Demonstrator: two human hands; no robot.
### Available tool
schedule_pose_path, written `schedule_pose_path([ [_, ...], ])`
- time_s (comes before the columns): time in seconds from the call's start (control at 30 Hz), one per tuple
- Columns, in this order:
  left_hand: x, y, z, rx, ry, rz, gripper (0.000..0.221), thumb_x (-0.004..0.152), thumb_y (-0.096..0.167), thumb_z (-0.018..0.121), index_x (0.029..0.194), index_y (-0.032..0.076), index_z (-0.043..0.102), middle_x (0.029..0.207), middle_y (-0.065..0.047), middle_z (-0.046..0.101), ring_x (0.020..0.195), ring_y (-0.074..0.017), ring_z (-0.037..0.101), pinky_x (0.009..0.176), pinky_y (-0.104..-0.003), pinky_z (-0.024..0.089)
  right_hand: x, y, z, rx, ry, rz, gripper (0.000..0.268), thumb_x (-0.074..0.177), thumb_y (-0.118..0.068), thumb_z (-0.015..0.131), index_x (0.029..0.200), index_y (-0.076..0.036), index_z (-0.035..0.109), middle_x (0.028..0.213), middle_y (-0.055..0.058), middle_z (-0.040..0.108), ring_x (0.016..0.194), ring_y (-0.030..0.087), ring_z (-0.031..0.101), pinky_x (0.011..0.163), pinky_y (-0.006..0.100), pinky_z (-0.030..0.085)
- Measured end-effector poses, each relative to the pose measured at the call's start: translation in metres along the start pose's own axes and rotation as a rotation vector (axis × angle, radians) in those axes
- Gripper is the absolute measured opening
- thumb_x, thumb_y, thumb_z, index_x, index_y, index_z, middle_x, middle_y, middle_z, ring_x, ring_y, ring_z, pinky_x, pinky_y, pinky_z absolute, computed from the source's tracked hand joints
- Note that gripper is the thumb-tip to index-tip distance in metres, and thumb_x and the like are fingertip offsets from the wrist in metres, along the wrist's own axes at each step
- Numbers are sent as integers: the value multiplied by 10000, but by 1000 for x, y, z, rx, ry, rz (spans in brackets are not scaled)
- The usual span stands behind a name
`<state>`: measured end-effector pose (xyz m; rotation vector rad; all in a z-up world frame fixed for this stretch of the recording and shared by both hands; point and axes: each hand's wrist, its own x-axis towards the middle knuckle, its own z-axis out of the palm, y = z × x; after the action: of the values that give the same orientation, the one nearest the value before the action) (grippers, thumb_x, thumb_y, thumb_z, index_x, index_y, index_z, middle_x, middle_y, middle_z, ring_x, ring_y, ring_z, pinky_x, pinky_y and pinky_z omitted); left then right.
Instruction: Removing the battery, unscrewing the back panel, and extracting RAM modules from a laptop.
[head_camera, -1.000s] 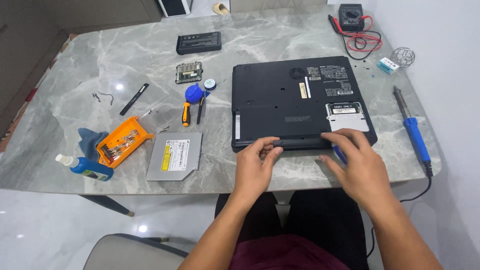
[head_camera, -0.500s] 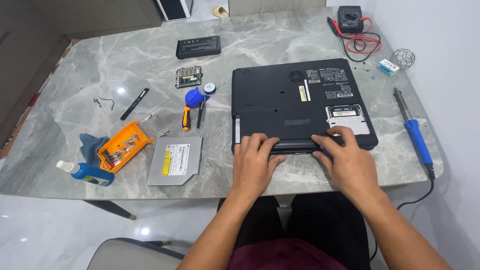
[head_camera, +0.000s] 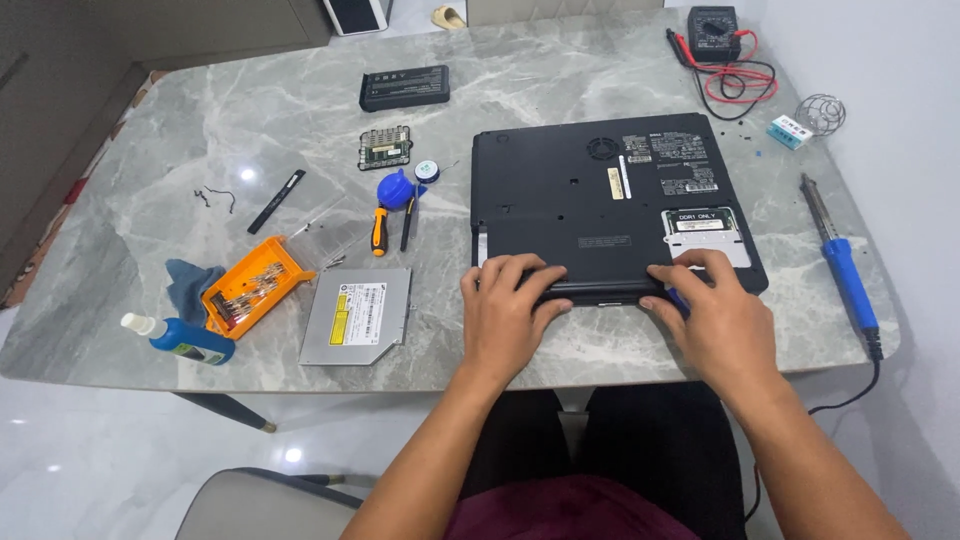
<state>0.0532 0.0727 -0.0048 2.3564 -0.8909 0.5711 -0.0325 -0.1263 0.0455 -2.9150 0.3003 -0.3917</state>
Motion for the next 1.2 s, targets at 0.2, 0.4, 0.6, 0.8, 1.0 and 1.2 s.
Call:
schedule_pose_path([
  [0.2, -1, 1, -3, -71, 41, -25, 226, 797, 270, 747, 988, 162, 694, 1012, -22, 614, 1033, -205, 495, 913, -446, 302, -2, 6, 5, -34, 27, -17, 235, 867, -306, 667, 1093, -241, 683, 1159, 43, 589, 912, 344, 707, 694, 434, 618],
  [0.4, -4, -2, 2, -67, 20, -26, 279, 765, 260, 774, 1001, 140, 687, 1047, -29, 612, 1067, -218, 479, 941, -475, 284, -2, 4, 2, -45, 6, -26, 255, 857, -306, 669, 1106, -255, 681, 1181, 33, 600, 927, 319, 709, 705, 424, 617],
  [0.6, -3, 2, -1, -46, 6, -48, 323, 782, 278, 755, 1068, 157, 666, 1110, -44, 607, 1144, -245, 477, 974, -502, 277, -1, 5, 6, -31, 16, -36, 226, 859, -263, 668, 1084, -241, 674, 1181, 39, 588, 905, 328, 711, 686, 423, 624],
  [0.8, -3, 2, -5, -80, 20, -25, 247, 838, 281, 700, 1048, 152, 682, 1134, -46, 650, 1201, -245, 504, 1005, -503, 275, 0, 0, -2, -58, -27, -40, 209, 860, -259, 660, 1067, -234, 677, 1210, 34, 597, 897, 310, 717, 685, 404, 626],
  [1.0, -4, 1, -2, -40, 23, -23, 267, 822, 309, 714, 1046, 169, 679, 1139, -33, 652, 1204, -243, 508, 999, -511, 294, 2, 3, -4, -62, -48, -65, 225, 877, -271, 637, 1097, -230, 660, 1181, 33, 606, 916, 311, 714, 706, 415, 624],
  [1.2, -3, 0, -6, -160, -1, -64, 389, 814, 255, 730, 1177, 164, 626, 1177, -43, 651, 1236, -255, 498, 1025, -499, 297, 4, 4, -1, 13, -29, -46, 228, 880, -237, 636, 1100, -181, 652, 1179, 44, 600, 913, 323, 708, 697, 430, 617],
])
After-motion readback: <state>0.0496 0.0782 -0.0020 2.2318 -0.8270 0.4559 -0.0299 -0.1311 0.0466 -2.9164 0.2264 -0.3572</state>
